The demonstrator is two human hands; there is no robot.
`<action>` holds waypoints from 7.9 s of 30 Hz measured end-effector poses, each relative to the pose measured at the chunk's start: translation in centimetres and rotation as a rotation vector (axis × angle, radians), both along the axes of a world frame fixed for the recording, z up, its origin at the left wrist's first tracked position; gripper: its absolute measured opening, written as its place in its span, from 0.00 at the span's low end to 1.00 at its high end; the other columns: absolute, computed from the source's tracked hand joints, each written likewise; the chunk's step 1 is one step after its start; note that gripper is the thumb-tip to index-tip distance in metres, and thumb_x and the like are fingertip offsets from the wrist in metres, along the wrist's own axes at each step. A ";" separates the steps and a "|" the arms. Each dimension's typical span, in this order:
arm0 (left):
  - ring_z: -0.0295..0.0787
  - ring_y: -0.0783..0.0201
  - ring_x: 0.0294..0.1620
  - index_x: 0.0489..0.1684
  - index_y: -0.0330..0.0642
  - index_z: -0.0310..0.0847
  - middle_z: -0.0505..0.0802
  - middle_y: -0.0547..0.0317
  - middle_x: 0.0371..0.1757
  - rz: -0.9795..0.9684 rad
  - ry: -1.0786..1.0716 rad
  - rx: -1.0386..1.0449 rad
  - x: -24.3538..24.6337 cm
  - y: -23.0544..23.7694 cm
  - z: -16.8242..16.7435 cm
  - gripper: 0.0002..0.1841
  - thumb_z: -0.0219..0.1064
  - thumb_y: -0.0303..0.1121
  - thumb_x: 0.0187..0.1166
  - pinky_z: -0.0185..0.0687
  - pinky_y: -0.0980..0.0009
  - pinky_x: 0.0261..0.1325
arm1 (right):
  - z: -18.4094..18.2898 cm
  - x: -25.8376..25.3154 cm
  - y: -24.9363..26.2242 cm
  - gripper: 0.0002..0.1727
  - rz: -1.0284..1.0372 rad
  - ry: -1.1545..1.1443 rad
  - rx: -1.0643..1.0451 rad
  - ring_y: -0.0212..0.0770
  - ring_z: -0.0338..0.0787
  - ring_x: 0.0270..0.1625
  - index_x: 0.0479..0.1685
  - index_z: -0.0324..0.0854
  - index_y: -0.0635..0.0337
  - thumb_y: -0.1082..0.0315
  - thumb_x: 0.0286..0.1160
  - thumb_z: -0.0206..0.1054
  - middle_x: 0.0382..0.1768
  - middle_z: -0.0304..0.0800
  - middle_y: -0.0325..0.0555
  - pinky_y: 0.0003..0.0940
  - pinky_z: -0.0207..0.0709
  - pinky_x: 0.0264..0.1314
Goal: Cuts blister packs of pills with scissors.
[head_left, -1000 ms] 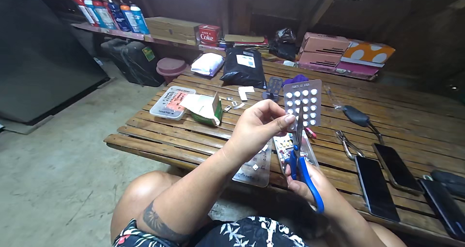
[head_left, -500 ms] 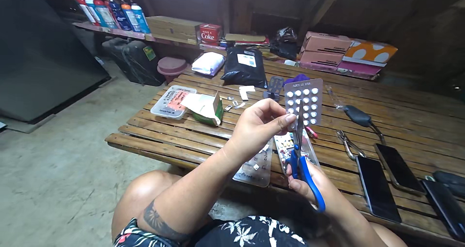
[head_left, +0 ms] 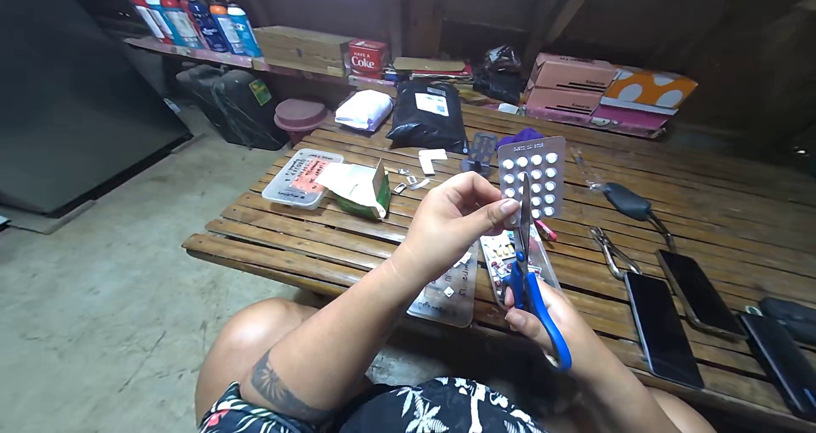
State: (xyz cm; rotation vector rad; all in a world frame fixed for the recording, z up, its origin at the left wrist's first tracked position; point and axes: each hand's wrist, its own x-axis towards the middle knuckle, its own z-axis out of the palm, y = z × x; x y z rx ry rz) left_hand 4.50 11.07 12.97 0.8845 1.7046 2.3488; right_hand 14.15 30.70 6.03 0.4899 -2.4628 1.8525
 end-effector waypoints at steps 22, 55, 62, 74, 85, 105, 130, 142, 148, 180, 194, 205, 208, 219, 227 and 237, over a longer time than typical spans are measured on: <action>0.94 0.64 0.39 0.47 0.37 0.81 0.92 0.54 0.42 0.005 -0.048 -0.023 0.1 0.4 -0.4 0.05 0.68 0.21 0.79 0.94 0.66 0.49 | 0.0 0.0 -0.5 0.30 -0.314 0.039 0.286 0.20 0.77 0.26 0.40 0.81 0.50 0.30 0.68 0.68 0.27 0.79 0.27 0.18 0.73 0.28; 0.93 0.63 0.39 0.48 0.37 0.81 0.92 0.54 0.41 0.028 -0.036 -0.031 -0.3 0.7 -0.9 0.06 0.69 0.23 0.80 0.94 0.66 0.48 | -0.2 -0.5 -0.4 0.26 -0.327 0.056 0.259 0.18 0.73 0.22 0.34 0.80 0.47 0.33 0.70 0.69 0.22 0.75 0.24 0.16 0.68 0.24; 0.93 0.63 0.39 0.49 0.38 0.81 0.92 0.54 0.42 0.028 -0.064 -0.031 -0.2 0.7 -0.8 0.06 0.69 0.23 0.80 0.94 0.66 0.49 | -0.3 -0.5 -0.6 0.26 -0.336 0.059 0.265 0.18 0.73 0.22 0.35 0.81 0.48 0.33 0.70 0.68 0.22 0.76 0.24 0.16 0.68 0.24; 0.94 0.63 0.40 0.48 0.37 0.81 0.92 0.53 0.42 0.020 -0.077 -0.004 -0.2 0.8 -1.1 0.06 0.68 0.22 0.80 0.93 0.66 0.50 | -0.4 -0.5 -0.7 0.26 -0.340 0.049 0.247 0.18 0.73 0.20 0.34 0.81 0.48 0.33 0.70 0.69 0.20 0.75 0.24 0.15 0.68 0.23; 0.94 0.64 0.41 0.50 0.36 0.82 0.93 0.54 0.41 -0.010 0.004 -0.092 -0.7 0.0 -0.7 0.06 0.67 0.25 0.81 0.93 0.67 0.50 | -0.3 -0.6 -0.4 0.26 -0.327 0.041 0.256 0.18 0.73 0.21 0.34 0.81 0.47 0.32 0.69 0.69 0.21 0.76 0.24 0.16 0.68 0.23; 0.91 0.69 0.39 0.44 0.39 0.81 0.90 0.58 0.38 -0.047 -0.002 -0.088 -0.9 -0.4 -0.7 0.02 0.64 0.26 0.84 0.90 0.70 0.49 | -0.4 -0.6 -0.5 0.23 -0.210 -0.001 0.099 0.17 0.74 0.21 0.35 0.81 0.47 0.36 0.70 0.71 0.21 0.77 0.23 0.13 0.68 0.23; 0.89 0.71 0.35 0.39 0.40 0.81 0.91 0.59 0.34 -0.113 -0.086 -0.084 -0.7 -0.1 -0.8 0.02 0.66 0.24 0.82 0.88 0.74 0.45 | -0.8 -0.5 -0.8 0.21 -0.204 0.043 0.084 0.17 0.74 0.21 0.35 0.79 0.49 0.40 0.75 0.69 0.22 0.76 0.24 0.13 0.69 0.24; 0.90 0.70 0.36 0.39 0.40 0.81 0.91 0.59 0.34 -0.115 -0.106 -0.082 -0.8 -0.3 -0.8 0.02 0.65 0.24 0.82 0.89 0.73 0.46 | -0.8 -0.6 -0.7 0.20 -0.205 0.062 0.088 0.16 0.72 0.21 0.33 0.79 0.48 0.41 0.75 0.69 0.21 0.75 0.24 0.12 0.67 0.23; 0.89 0.70 0.36 0.40 0.40 0.81 0.90 0.59 0.34 -0.117 -0.068 -0.072 -0.8 -0.3 -0.9 0.01 0.65 0.25 0.82 0.89 0.73 0.46 | -0.9 -0.7 -0.6 0.21 -0.213 0.053 0.078 0.16 0.73 0.20 0.34 0.80 0.48 0.41 0.75 0.70 0.21 0.76 0.23 0.13 0.68 0.22; 0.88 0.71 0.36 0.42 0.37 0.78 0.88 0.59 0.35 -0.016 0.254 -0.223 -0.9 0.7 -1.6 0.07 0.57 0.29 0.90 0.88 0.72 0.45 | -0.9 -0.6 -0.6 0.23 -0.155 0.054 0.030 0.17 0.77 0.26 0.39 0.79 0.49 0.38 0.75 0.69 0.26 0.79 0.25 0.14 0.74 0.27; 0.89 0.70 0.36 0.43 0.37 0.78 0.88 0.59 0.35 -0.026 0.221 -0.208 -0.9 0.8 -1.7 0.07 0.57 0.29 0.90 0.89 0.71 0.45 | -0.9 -0.7 -0.6 0.21 -0.184 0.082 0.066 0.17 0.75 0.23 0.36 0.79 0.49 0.40 0.77 0.68 0.23 0.77 0.25 0.13 0.70 0.24; 0.88 0.71 0.35 0.41 0.37 0.78 0.88 0.59 0.34 -0.023 0.242 -0.225 -1.1 0.4 -1.3 0.07 0.57 0.29 0.90 0.88 0.73 0.44 | -0.7 -0.8 -0.3 0.21 -0.205 0.065 0.078 0.16 0.73 0.20 0.35 0.80 0.48 0.40 0.75 0.70 0.21 0.76 0.23 0.13 0.69 0.22; 0.89 0.70 0.35 0.42 0.37 0.78 0.89 0.59 0.35 -0.044 0.241 -0.234 -1.1 0.1 -1.1 0.08 0.57 0.31 0.90 0.89 0.73 0.44 | -0.6 -0.7 -0.4 0.21 -0.200 0.060 0.063 0.16 0.74 0.21 0.35 0.80 0.48 0.40 0.75 0.70 0.21 0.77 0.23 0.13 0.70 0.23; 0.89 0.70 0.36 0.43 0.37 0.78 0.88 0.59 0.34 -0.025 0.307 -0.201 -1.1 0.3 -1.2 0.11 0.50 0.30 0.92 0.90 0.70 0.45 | -0.6 -0.4 -0.5 0.20 -0.150 0.019 0.019 0.18 0.77 0.23 0.36 0.80 0.47 0.40 0.75 0.70 0.23 0.79 0.24 0.15 0.73 0.25; 0.87 0.70 0.33 0.41 0.37 0.78 0.87 0.59 0.33 -0.073 0.299 -0.228 -1.0 0.3 -1.2 0.12 0.50 0.30 0.91 0.89 0.72 0.41 | -0.7 -0.3 -0.6 0.21 -0.105 0.040 -0.024 0.18 0.79 0.27 0.41 0.79 0.49 0.41 0.75 0.70 0.27 0.81 0.25 0.14 0.75 0.29; 0.87 0.70 0.34 0.42 0.38 0.78 0.87 0.59 0.34 -0.090 0.250 -0.214 -0.9 0.5 -1.4 0.12 0.50 0.31 0.91 0.88 0.72 0.42 | -0.9 -0.4 -0.9 0.20 -0.123 0.079 -0.023 0.17 0.76 0.25 0.38 0.78 0.48 0.41 0.78 0.68 0.24 0.78 0.24 0.14 0.73 0.27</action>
